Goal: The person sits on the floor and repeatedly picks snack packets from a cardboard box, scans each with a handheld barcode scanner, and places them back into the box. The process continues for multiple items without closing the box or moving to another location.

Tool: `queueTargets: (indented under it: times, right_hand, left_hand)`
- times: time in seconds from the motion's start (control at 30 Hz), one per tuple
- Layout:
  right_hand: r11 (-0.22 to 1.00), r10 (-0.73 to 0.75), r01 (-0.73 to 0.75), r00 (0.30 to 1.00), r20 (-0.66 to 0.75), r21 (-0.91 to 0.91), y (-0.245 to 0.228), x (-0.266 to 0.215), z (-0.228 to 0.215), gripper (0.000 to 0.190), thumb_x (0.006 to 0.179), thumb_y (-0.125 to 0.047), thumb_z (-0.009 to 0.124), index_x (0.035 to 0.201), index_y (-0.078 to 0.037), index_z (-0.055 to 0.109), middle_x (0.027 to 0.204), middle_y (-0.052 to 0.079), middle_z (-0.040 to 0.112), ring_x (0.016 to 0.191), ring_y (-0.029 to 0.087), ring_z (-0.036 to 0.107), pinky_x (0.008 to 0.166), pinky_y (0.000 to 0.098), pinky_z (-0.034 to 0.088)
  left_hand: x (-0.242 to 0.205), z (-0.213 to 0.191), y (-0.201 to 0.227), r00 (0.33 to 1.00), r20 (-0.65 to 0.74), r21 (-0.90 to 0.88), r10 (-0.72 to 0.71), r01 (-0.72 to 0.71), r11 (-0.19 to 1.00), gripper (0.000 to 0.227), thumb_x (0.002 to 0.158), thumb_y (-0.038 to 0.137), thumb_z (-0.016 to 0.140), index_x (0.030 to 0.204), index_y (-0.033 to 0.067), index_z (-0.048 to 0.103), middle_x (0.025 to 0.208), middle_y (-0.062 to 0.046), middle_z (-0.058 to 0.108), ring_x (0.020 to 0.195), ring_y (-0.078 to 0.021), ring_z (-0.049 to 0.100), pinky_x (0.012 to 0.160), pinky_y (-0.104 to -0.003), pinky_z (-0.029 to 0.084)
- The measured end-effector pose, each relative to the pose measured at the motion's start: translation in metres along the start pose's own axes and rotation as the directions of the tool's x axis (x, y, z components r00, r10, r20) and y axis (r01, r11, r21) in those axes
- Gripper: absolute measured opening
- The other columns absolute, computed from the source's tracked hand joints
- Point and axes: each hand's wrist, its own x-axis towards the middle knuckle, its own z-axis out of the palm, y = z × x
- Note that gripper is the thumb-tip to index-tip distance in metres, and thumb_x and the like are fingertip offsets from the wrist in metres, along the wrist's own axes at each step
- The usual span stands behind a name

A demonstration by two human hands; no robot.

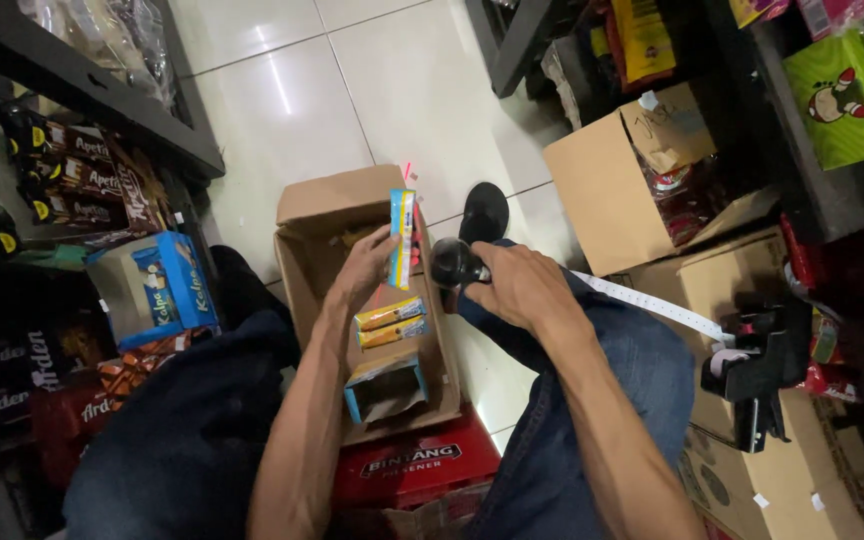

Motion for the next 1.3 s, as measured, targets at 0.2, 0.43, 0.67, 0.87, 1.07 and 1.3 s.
queueTargets:
  times: [0.2, 0.43, 0.67, 0.87, 1.07, 1.3]
  right_hand:
    - [1.000, -0.006, 0.006, 1.000, -0.005, -0.010, -0.004, -0.003, -0.005, 0.062, 0.086, -0.025, 0.068, 0.143, -0.006, 0.057, 0.125, 0.026, 0.070, 0.116, 0.048, 0.066, 0.100, 0.0585, 0.051]
    - [1.000, -0.017, 0.017, 1.000, -0.026, 0.010, -0.002, 0.000, -0.003, 0.046, 0.085, -0.025, 0.068, 0.127, -0.008, 0.066, 0.113, 0.024, 0.075, 0.108, 0.050, 0.068, 0.094, 0.0585, 0.053]
    - [0.999, 0.004, 0.001, 0.995, -0.101, 0.051, -0.011, -0.007, -0.011, 0.038, 0.085, -0.022, 0.067, 0.121, -0.012, 0.063, 0.110, 0.022, 0.075, 0.103, 0.048, 0.070, 0.089, 0.0581, 0.054]
    - [0.999, 0.011, -0.008, 0.997, -0.070, 0.050, -0.025, -0.009, -0.020, 0.032, 0.083, -0.021, 0.066, 0.113, -0.011, 0.063, 0.103, 0.022, 0.075, 0.098, 0.050, 0.070, 0.084, 0.0587, 0.054]
    - [0.998, -0.015, 0.020, 0.996, -0.084, 0.059, -0.029, 0.000, -0.024, 0.025, 0.083, -0.015, 0.065, 0.106, -0.008, 0.065, 0.094, 0.023, 0.075, 0.094, 0.049, 0.070, 0.080, 0.0577, 0.054]
    - [0.998, 0.002, 0.002, 0.998, -0.058, 0.061, -0.039, 0.011, -0.026, 0.019, 0.081, -0.017, 0.067, 0.099, -0.010, 0.066, 0.088, 0.023, 0.074, 0.094, 0.051, 0.068, 0.079, 0.0601, 0.052]
  left_hand:
    - [-0.005, 0.012, 0.007, 1.000, 0.000, 0.129, 0.015, -0.015, 0.992, 0.044, 0.096, 0.027, 0.073, 0.138, 0.0150, 0.068, 0.123, -0.010, 0.070, 0.097, -0.0178, 0.064, 0.083, -0.033, 0.057]
    - [0.007, 0.013, 0.001, 1.000, 0.017, 0.090, 0.007, -0.008, 0.996, 0.042, 0.096, 0.024, 0.072, 0.136, 0.0127, 0.068, 0.105, -0.006, 0.068, 0.072, -0.0114, 0.065, 0.061, -0.025, 0.059]
    - [0.065, -0.102, -0.141, 0.999, -0.025, 0.616, -0.024, 0.034, 0.787, 0.047, 0.095, 0.037, 0.067, 0.141, 0.0337, 0.061, 0.119, 0.004, 0.066, 0.102, -0.0191, 0.063, 0.084, -0.048, 0.050]
    - [0.049, -0.081, -0.115, 0.949, 0.041, 0.999, 0.312, -0.035, -0.024, 0.045, 0.097, 0.007, 0.049, 0.141, 0.0149, 0.051, 0.117, -0.014, 0.062, 0.108, -0.0382, 0.065, 0.081, -0.049, 0.060]
    - [0.073, -0.081, -0.117, 0.873, 0.300, 0.884, 0.384, -0.103, -0.455, 0.020, 0.101, 0.021, 0.054, 0.121, 0.0231, 0.058, 0.124, -0.009, 0.057, 0.116, -0.0292, 0.056, 0.091, -0.040, 0.051]
    - [0.204, -0.163, -0.300, 0.907, 0.299, 0.829, 0.298, -0.092, -0.551, 0.032, 0.100, 0.025, 0.053, 0.130, 0.0250, 0.064, 0.140, -0.004, 0.055, 0.135, -0.0329, 0.044, 0.107, -0.049, 0.036]
